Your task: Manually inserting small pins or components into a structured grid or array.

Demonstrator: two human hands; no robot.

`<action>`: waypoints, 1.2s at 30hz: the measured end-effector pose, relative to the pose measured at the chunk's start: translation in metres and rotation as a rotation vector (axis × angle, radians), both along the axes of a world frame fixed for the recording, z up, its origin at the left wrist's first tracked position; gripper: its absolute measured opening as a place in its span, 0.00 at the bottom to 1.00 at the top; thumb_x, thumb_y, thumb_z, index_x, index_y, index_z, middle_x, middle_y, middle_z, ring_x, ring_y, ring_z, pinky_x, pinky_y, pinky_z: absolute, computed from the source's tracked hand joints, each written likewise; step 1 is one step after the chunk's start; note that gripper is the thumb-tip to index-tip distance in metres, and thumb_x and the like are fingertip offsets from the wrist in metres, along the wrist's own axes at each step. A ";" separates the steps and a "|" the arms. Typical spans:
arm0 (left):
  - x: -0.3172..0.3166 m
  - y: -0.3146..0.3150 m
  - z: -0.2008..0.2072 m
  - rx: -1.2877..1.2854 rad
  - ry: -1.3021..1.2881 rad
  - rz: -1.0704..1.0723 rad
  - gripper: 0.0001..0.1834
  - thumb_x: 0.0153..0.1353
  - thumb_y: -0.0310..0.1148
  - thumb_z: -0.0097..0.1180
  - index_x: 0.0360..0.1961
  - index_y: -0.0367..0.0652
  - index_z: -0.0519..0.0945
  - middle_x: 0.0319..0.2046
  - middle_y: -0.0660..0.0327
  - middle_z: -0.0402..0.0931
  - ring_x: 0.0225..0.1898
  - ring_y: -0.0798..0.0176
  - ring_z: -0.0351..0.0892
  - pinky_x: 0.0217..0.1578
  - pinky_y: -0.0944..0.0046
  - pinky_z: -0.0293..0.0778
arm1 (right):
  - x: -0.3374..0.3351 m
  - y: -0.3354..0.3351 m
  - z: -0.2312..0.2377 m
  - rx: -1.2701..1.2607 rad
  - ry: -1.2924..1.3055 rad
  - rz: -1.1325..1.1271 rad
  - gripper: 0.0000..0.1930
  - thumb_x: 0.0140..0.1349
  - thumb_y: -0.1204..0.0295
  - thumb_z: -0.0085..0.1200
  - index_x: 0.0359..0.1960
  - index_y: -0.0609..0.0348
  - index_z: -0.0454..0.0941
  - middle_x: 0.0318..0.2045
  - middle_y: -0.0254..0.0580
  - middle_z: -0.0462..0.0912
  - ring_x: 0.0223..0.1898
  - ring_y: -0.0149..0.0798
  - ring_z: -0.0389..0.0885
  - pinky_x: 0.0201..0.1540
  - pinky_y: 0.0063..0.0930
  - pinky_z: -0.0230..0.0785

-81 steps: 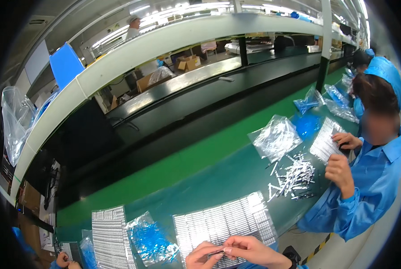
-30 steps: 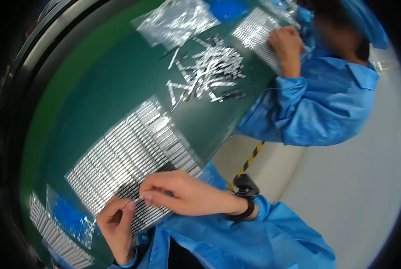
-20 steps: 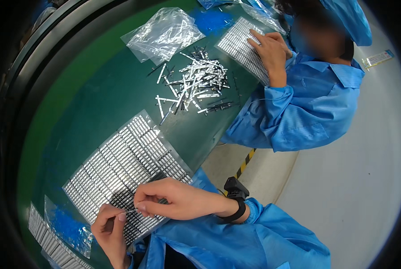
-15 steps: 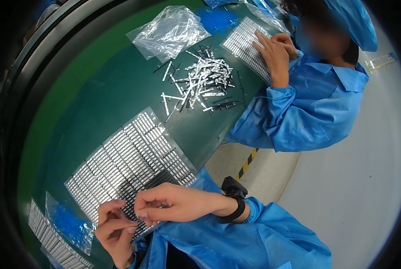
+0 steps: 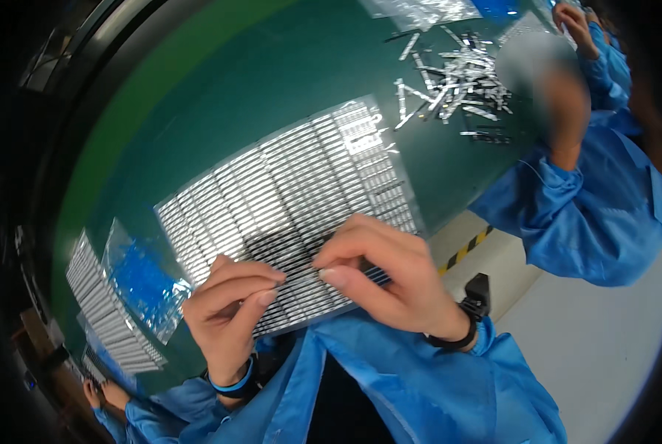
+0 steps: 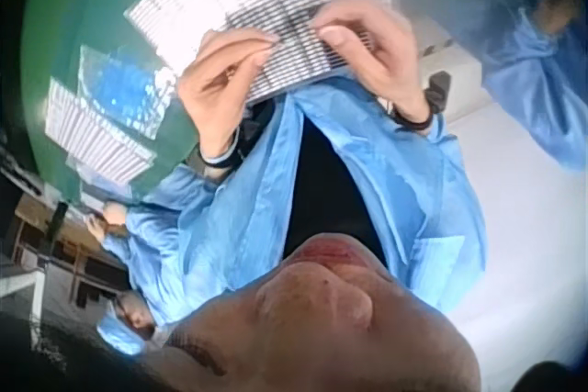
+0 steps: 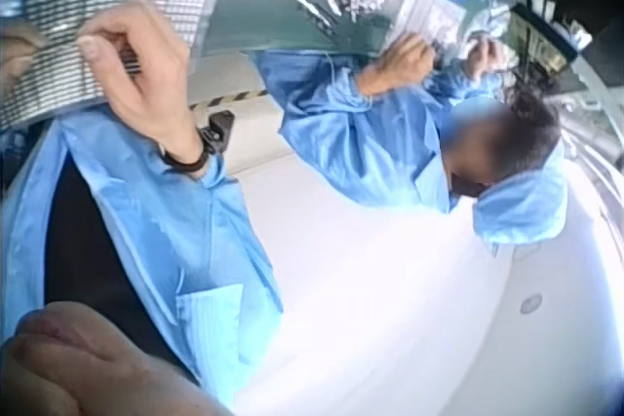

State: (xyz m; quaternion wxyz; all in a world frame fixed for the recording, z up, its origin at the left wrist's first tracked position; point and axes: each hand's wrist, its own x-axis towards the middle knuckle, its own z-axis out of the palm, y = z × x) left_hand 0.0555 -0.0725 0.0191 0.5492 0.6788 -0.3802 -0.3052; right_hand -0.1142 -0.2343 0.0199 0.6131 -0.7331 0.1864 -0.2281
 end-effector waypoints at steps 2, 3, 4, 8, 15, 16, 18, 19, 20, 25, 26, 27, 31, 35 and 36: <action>-0.003 0.000 0.007 0.032 0.000 -0.009 0.09 0.53 0.21 0.71 0.37 0.38 0.91 0.39 0.59 0.90 0.34 0.67 0.81 0.39 0.66 0.68 | 0.001 -0.003 0.003 -0.041 -0.012 0.044 0.09 0.62 0.79 0.66 0.43 0.68 0.83 0.34 0.43 0.84 0.31 0.34 0.80 0.33 0.24 0.72; -0.004 0.001 0.007 0.036 -0.006 -0.003 0.08 0.53 0.20 0.70 0.36 0.37 0.91 0.38 0.57 0.90 0.34 0.67 0.80 0.40 0.65 0.66 | 0.005 -0.002 0.001 -0.058 -0.002 0.065 0.09 0.61 0.80 0.67 0.42 0.68 0.83 0.34 0.44 0.84 0.31 0.35 0.80 0.33 0.25 0.72; -0.003 0.003 0.007 0.040 -0.014 0.005 0.08 0.53 0.19 0.69 0.35 0.36 0.90 0.37 0.56 0.90 0.34 0.67 0.80 0.41 0.63 0.64 | 0.008 -0.001 0.000 -0.076 0.005 0.087 0.09 0.59 0.81 0.67 0.41 0.67 0.83 0.34 0.44 0.84 0.31 0.36 0.81 0.33 0.26 0.72; -0.002 0.005 0.001 0.010 -0.102 -0.039 0.11 0.54 0.22 0.71 0.40 0.39 0.90 0.41 0.60 0.89 0.37 0.65 0.80 0.40 0.66 0.68 | 0.008 -0.004 -0.003 -0.166 0.068 0.108 0.08 0.55 0.83 0.68 0.36 0.67 0.83 0.30 0.46 0.84 0.31 0.42 0.82 0.34 0.30 0.73; 0.033 0.126 0.028 -0.054 -0.143 0.275 0.10 0.63 0.25 0.63 0.42 0.30 0.88 0.47 0.49 0.88 0.43 0.57 0.83 0.44 0.58 0.71 | -0.022 -0.008 -0.018 0.127 -0.086 -0.079 0.07 0.72 0.71 0.54 0.38 0.60 0.72 0.28 0.37 0.72 0.30 0.28 0.68 0.35 0.21 0.59; 0.036 0.128 0.040 0.409 -0.493 0.452 0.11 0.64 0.26 0.63 0.44 0.31 0.88 0.50 0.49 0.87 0.46 0.55 0.83 0.47 0.56 0.73 | -0.020 -0.011 -0.023 0.089 -0.058 -0.086 0.07 0.73 0.71 0.53 0.38 0.60 0.72 0.28 0.36 0.72 0.30 0.27 0.67 0.35 0.21 0.58; 0.049 0.131 0.010 0.611 -0.689 0.654 0.12 0.66 0.28 0.63 0.47 0.34 0.88 0.58 0.48 0.83 0.52 0.51 0.82 0.53 0.54 0.74 | -0.014 -0.011 -0.024 0.092 -0.014 -0.106 0.07 0.74 0.72 0.52 0.38 0.60 0.71 0.28 0.35 0.71 0.32 0.27 0.66 0.37 0.21 0.58; 0.042 0.133 0.013 0.632 -0.591 0.662 0.13 0.69 0.28 0.59 0.50 0.36 0.87 0.61 0.50 0.81 0.65 0.50 0.77 0.66 0.54 0.68 | -0.013 -0.012 -0.024 0.063 0.012 -0.107 0.06 0.74 0.72 0.52 0.38 0.61 0.72 0.28 0.34 0.71 0.32 0.27 0.66 0.37 0.21 0.58; 0.039 0.128 0.012 0.634 -0.592 0.664 0.13 0.69 0.28 0.59 0.50 0.36 0.87 0.61 0.50 0.81 0.65 0.50 0.77 0.66 0.54 0.68 | -0.012 -0.014 -0.023 0.032 0.042 -0.109 0.06 0.74 0.72 0.52 0.38 0.61 0.72 0.29 0.34 0.71 0.32 0.27 0.67 0.37 0.20 0.57; 0.021 0.105 0.004 0.462 -0.607 0.645 0.10 0.67 0.24 0.60 0.47 0.34 0.88 0.51 0.51 0.84 0.52 0.54 0.83 0.53 0.59 0.76 | -0.012 -0.015 -0.019 0.021 0.103 -0.107 0.06 0.75 0.73 0.51 0.38 0.62 0.73 0.29 0.34 0.72 0.31 0.25 0.68 0.37 0.19 0.58; 0.019 0.099 0.002 0.405 -0.605 0.565 0.09 0.66 0.23 0.61 0.45 0.34 0.88 0.47 0.52 0.84 0.47 0.56 0.84 0.49 0.60 0.77 | -0.013 -0.016 -0.017 0.053 0.158 -0.154 0.06 0.75 0.73 0.52 0.38 0.61 0.73 0.28 0.33 0.72 0.29 0.24 0.69 0.34 0.18 0.59; 0.018 0.093 0.000 0.305 -0.619 0.468 0.08 0.64 0.20 0.62 0.43 0.33 0.88 0.41 0.53 0.83 0.42 0.56 0.83 0.45 0.61 0.77 | -0.013 -0.014 -0.016 0.083 0.218 -0.204 0.06 0.75 0.73 0.52 0.38 0.61 0.73 0.27 0.33 0.73 0.27 0.23 0.70 0.32 0.17 0.61; -0.005 0.059 0.011 0.256 -0.499 0.126 0.13 0.54 0.20 0.66 0.43 0.35 0.89 0.43 0.53 0.84 0.45 0.53 0.82 0.47 0.59 0.76 | -0.017 -0.017 -0.010 0.213 0.314 -0.274 0.06 0.75 0.72 0.53 0.40 0.62 0.76 0.24 0.31 0.77 0.23 0.23 0.75 0.26 0.17 0.64; -0.022 0.035 0.004 0.232 -0.514 -0.053 0.19 0.51 0.24 0.70 0.47 0.38 0.88 0.53 0.51 0.81 0.55 0.45 0.79 0.56 0.50 0.73 | -0.017 -0.026 -0.014 0.318 0.329 -0.237 0.06 0.74 0.73 0.56 0.40 0.64 0.79 0.24 0.32 0.81 0.24 0.23 0.79 0.25 0.17 0.68; -0.024 0.031 0.001 0.258 -0.575 -0.091 0.20 0.52 0.25 0.70 0.48 0.39 0.88 0.56 0.50 0.80 0.58 0.43 0.78 0.58 0.48 0.73 | -0.019 -0.026 -0.013 0.340 0.344 -0.243 0.06 0.74 0.73 0.56 0.40 0.64 0.80 0.25 0.33 0.82 0.24 0.23 0.80 0.25 0.16 0.69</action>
